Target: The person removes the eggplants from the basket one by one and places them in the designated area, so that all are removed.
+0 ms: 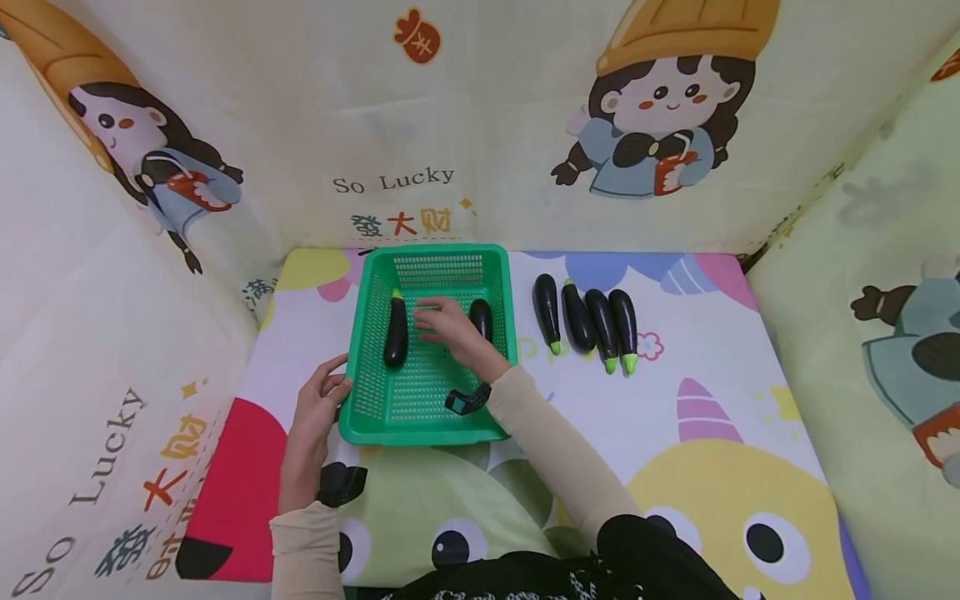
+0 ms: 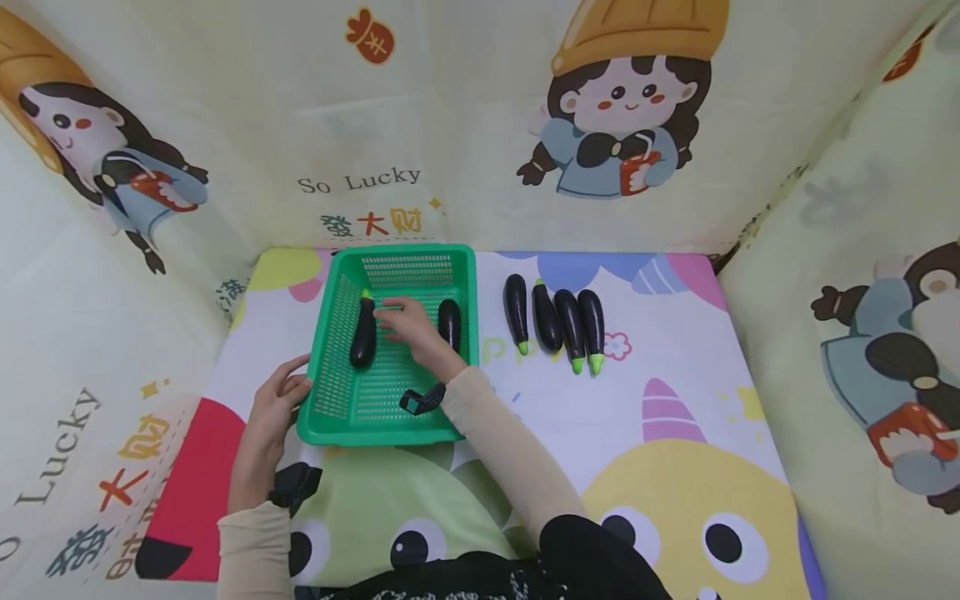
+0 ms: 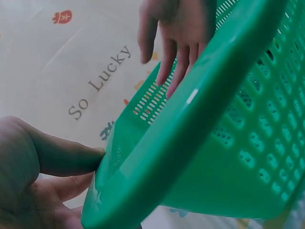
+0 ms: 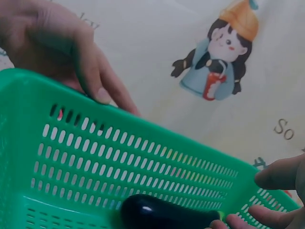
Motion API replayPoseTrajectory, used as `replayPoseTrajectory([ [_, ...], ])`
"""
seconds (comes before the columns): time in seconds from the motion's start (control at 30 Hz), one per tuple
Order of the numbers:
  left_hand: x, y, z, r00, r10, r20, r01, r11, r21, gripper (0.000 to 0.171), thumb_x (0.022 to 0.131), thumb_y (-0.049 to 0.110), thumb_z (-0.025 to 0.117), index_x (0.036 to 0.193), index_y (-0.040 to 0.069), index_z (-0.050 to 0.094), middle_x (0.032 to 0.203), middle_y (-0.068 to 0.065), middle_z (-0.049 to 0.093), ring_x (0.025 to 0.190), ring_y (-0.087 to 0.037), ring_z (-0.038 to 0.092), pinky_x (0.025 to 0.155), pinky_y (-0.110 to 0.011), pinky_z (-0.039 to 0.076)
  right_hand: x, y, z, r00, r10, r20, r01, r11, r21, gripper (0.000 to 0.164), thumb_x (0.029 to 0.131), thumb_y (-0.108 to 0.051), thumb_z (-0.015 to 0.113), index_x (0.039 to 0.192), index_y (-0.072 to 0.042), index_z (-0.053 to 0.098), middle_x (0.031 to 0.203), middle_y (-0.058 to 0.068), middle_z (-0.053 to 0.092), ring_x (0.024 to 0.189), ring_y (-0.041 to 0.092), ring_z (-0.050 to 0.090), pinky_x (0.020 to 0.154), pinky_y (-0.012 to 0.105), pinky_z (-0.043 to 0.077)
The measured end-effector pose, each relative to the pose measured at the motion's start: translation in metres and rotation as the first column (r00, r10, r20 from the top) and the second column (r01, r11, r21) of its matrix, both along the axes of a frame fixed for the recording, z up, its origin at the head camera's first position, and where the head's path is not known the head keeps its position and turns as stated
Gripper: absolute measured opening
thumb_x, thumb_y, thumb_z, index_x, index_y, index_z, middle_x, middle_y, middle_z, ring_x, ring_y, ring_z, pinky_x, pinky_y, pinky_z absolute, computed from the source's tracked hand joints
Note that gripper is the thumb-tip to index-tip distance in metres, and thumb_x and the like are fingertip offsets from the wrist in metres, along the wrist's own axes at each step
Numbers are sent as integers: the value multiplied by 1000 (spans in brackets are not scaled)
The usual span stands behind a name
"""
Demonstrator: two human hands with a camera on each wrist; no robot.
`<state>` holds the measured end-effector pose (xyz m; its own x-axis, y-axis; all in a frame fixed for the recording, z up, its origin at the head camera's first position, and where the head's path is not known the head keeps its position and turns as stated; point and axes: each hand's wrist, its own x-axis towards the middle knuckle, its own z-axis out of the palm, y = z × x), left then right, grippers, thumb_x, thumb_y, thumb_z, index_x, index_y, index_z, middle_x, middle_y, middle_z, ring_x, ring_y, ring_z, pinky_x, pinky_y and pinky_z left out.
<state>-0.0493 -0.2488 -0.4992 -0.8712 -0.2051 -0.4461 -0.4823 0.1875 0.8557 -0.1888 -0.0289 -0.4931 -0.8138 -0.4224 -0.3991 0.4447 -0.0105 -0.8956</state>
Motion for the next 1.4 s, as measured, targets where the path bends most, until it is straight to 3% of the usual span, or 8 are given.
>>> replayPoseTrajectory([
  [0.33, 1, -1, -2, 1000, 10, 0, -10, 1000, 8, 54, 111, 25, 47, 163, 26, 35, 132, -4, 60, 98, -4, 62, 83, -19, 54, -7, -27, -13, 1000, 13, 16, -15, 995, 96, 54, 105, -17, 63, 153, 1, 46, 149, 23, 55, 136, 40, 56, 113, 54, 48],
  [0.43, 1, -1, -2, 1000, 10, -13, -9, 1000, 14, 53, 111, 25, 47, 163, 24, 36, 124, 1, 62, 95, -2, 63, 82, -19, 54, -8, -30, -17, 1000, 18, 16, -20, 992, 128, 54, 105, -19, 62, 153, 0, 46, 150, 22, 53, 137, 40, 55, 113, 53, 49],
  [0.63, 1, -1, -2, 1000, 12, 1, -12, 1000, 23, 54, 111, 25, 48, 163, 25, 35, 124, 3, 61, 96, -2, 62, 82, -19, 54, -8, -31, -22, 998, 39, 44, -47, 983, 176, 56, 106, -19, 61, 154, 2, 42, 152, 24, 48, 139, 41, 53, 114, 51, 48],
  [1.17, -1, 0, 0, 1000, 2, -2, -2, 1000, 15, 54, 111, 26, 47, 164, 26, 34, 132, -6, 58, 101, -7, 60, 84, -19, 53, -11, -35, -30, 994, 40, 100, -55, 987, 153, 56, 104, -20, 63, 153, 1, 45, 149, 21, 52, 133, 37, 56, 110, 50, 52],
  [1.4, -1, 0, 1, 1000, 6, -10, -5, 1000, 28, 54, 111, 26, 47, 164, 25, 34, 127, -2, 59, 101, -7, 61, 84, -19, 54, -10, -39, -33, 996, 43, 84, -57, 985, 163, 46, 102, -18, 67, 143, -1, 55, 131, 17, 63, 112, 28, 62, 107, 51, 54],
])
